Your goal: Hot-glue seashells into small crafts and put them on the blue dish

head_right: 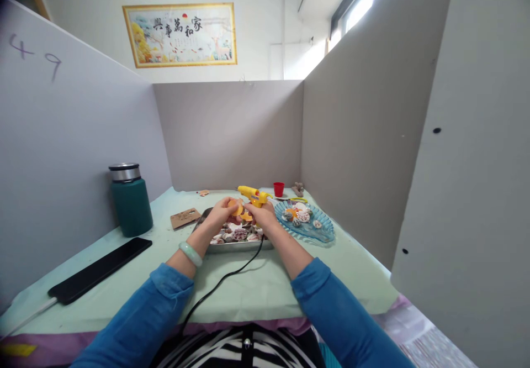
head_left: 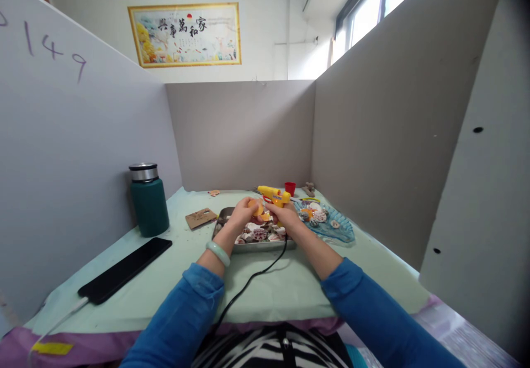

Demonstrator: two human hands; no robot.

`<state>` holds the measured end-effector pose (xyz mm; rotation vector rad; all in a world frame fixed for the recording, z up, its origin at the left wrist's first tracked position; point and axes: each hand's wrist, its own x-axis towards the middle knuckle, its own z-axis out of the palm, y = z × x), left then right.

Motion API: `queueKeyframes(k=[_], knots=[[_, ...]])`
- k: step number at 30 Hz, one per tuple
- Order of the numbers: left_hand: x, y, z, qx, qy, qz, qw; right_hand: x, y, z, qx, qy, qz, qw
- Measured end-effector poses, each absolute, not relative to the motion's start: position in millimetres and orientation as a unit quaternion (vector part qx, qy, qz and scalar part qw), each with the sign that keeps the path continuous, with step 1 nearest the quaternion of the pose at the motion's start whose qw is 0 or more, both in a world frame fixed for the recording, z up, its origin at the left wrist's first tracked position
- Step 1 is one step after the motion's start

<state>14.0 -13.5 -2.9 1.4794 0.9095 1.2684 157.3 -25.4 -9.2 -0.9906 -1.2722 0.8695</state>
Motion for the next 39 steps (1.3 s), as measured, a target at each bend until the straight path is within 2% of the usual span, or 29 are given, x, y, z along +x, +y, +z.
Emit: queueKeyframes(k=[11, 39], knots=[[13.6, -15.1, -0.5, 0.639, 0.364, 0.503, 0.453, 159.0, -21.3, -11.3, -0.404, -0.535, 0.422, 0.61], [13.8, -17.4, -0.4, 0.625, 0.358, 0.512, 0.468, 158.6, -20.5, -10.9, -0.41, -0.528, 0.415, 0.617]])
